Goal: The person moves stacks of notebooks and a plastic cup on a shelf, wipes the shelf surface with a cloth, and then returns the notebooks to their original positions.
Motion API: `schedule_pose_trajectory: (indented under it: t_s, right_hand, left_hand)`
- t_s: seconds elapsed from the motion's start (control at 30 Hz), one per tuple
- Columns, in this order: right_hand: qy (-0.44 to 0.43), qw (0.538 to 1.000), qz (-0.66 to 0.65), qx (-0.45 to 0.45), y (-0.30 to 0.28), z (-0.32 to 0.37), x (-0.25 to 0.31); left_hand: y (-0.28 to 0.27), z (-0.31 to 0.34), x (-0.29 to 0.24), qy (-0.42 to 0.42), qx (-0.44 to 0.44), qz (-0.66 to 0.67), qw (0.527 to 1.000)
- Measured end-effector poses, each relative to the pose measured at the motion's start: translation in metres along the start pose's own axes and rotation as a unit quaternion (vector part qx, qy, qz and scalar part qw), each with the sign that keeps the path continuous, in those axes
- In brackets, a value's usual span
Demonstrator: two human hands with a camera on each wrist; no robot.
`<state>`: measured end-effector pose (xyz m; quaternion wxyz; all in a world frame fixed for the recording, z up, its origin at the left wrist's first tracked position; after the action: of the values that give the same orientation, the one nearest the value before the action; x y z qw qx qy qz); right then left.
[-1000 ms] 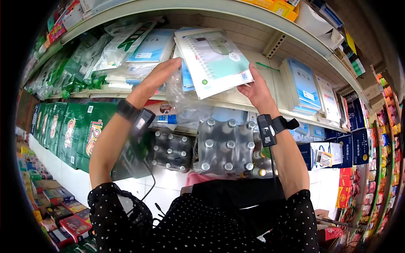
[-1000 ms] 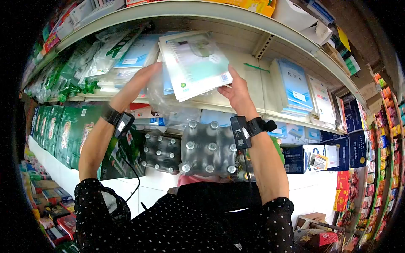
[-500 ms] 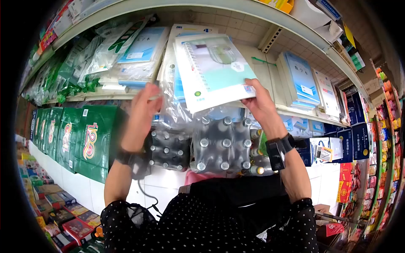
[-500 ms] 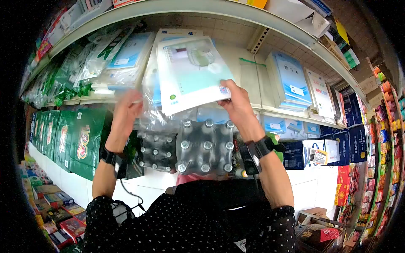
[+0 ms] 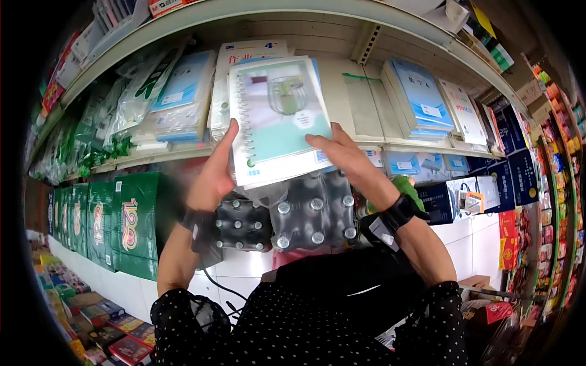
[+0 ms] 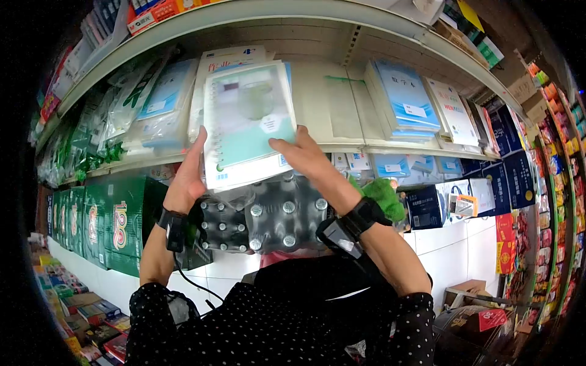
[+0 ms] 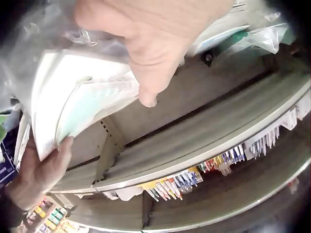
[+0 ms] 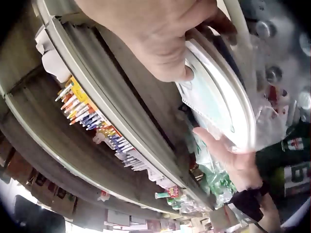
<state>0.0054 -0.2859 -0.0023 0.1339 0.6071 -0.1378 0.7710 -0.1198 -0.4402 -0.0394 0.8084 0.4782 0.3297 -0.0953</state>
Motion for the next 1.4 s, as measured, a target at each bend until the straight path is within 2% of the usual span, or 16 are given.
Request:
schedule_pose_trajectory:
  t_s: [0.03,0.13,0.23,0.33,0.43,0.47,0.5,0.63,0.7,0.77,0.87,0.9,1.0,1.13,1.27,1.4]
  right_hand:
    - [0.005,1.0,-0.003,-0.027,0.0,0.002,-0.003]
    - [0.011,0.997,-0.04,-0.065,0.002,-0.003,-0.015]
    - [-0.031,0.993,-0.054,-0.096,-0.004,-0.002,-0.012]
    - [-0.002,0.983,-0.181,-0.035,-0.011,0.004,-0.015]
    - [-0.014,0.975,-0.219,-0.038,-0.019,0.008,-0.011]
    - [-0.015,0.978,-0.206,-0.036,-0.02,0.01,-0.01]
    - [-0.016,0.98,-0.194,-0.034,-0.018,0.01,-0.009]
    - [-0.027,0.979,-0.197,-0.053,-0.016,0.012,-0.013]
    - [-0.03,0.977,-0.206,-0.053,-0.019,0.015,-0.013]
    - [-0.042,0.976,-0.207,-0.045,-0.026,0.021,-0.009]
    - [-0.04,0.973,-0.222,-0.054,-0.038,0.031,-0.011]
    - [-0.038,0.971,-0.228,-0.06,-0.043,0.034,-0.012]
    - [-0.032,0.957,-0.281,-0.065,-0.065,0.044,-0.023]
    - [-0.048,0.952,-0.283,-0.106,-0.109,0.053,-0.024]
    - [-0.044,0.954,-0.253,-0.158,-0.169,0.042,-0.016]
    - [-0.034,0.966,-0.137,-0.217,-0.236,0.01,-0.023]
  left_hand:
    - [0.008,0.003,0.003,-0.01,0.023,0.034,0.999]
    - [-0.002,-0.002,0.009,-0.016,-0.002,-0.036,0.999]
    - [0.005,0.004,0.011,-0.04,0.006,-0.034,0.999]
    - [0.016,0.014,0.008,-0.013,0.003,-0.047,0.999]
    - [0.011,0.009,0.011,-0.019,0.006,-0.022,1.0]
    - [0.013,0.007,0.014,-0.026,0.007,-0.005,1.0]
    - [0.019,0.006,0.011,0.008,-0.002,-0.036,0.999]
    - [0.009,-0.011,0.02,-0.017,0.0,-0.042,0.999]
    - [0.012,-0.006,0.018,0.0,0.008,-0.072,0.997]
    - [0.033,0.006,0.011,0.042,-0.003,-0.133,0.99]
    - [0.055,0.006,0.016,0.033,0.038,-0.105,0.993]
    - [0.063,0.004,0.015,0.052,0.004,-0.121,0.991]
    - [0.067,-0.019,0.024,0.046,0.003,-0.136,0.99]
    - [0.108,-0.06,0.024,0.057,0.065,-0.281,0.956]
    - [0.156,-0.108,0.046,0.041,0.094,-0.167,0.981]
    - [0.16,-0.172,0.075,0.015,0.128,-0.137,0.982]
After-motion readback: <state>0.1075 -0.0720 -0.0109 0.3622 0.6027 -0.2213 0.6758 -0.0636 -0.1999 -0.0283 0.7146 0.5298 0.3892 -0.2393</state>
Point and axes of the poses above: each hand's wrist, its own z-axis away from the middle knuckle, its own y-axis out of the palm, x = y × z, the point moved 9 cm from there along -z, towards the middle knuckle, and after that the axes turned 4 degrees about x, right-handed, at the moved point
